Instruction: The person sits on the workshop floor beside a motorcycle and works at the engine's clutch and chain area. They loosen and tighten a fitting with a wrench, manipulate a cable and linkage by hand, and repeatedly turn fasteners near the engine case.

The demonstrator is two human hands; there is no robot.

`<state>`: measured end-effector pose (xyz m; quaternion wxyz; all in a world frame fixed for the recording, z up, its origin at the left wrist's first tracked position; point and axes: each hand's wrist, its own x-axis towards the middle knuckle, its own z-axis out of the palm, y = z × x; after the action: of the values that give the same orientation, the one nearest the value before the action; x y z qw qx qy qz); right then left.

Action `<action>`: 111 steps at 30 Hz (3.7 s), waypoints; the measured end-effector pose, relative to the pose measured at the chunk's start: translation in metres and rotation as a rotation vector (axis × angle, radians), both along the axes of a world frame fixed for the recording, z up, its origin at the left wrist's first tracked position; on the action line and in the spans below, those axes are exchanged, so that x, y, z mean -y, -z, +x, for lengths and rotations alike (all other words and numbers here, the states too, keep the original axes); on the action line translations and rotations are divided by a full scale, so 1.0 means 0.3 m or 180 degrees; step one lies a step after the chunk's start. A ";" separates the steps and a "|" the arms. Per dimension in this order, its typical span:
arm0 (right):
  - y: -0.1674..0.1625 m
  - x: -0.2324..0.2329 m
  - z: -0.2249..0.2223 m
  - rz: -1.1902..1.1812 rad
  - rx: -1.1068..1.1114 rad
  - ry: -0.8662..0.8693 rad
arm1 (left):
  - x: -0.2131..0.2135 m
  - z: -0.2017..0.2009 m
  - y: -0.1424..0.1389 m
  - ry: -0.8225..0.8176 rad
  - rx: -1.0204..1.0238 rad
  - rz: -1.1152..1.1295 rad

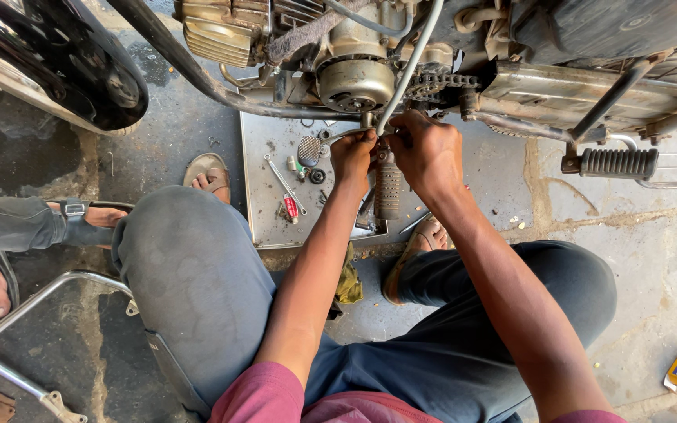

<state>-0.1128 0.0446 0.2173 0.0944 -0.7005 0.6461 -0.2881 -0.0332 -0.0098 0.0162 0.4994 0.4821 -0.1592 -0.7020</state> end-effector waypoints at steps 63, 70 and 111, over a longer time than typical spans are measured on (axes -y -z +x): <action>0.193 0.186 -0.099 0.0598 0.1014 0.1241 | -0.048 -0.074 -0.006 -0.0465 -0.0834 -0.0557; 0.161 0.180 -0.071 -0.0098 0.0787 0.1329 | -0.052 -0.072 -0.017 -0.0619 -0.0908 -0.0372; 0.023 0.045 -0.044 0.0252 -0.0110 -0.0023 | -0.045 -0.071 0.019 -0.0817 -0.0583 -0.0842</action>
<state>-0.1260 0.0312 0.2103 0.1119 -0.7033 0.6560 -0.2499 -0.0545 0.0036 0.0104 0.6562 0.3627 -0.1411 -0.6465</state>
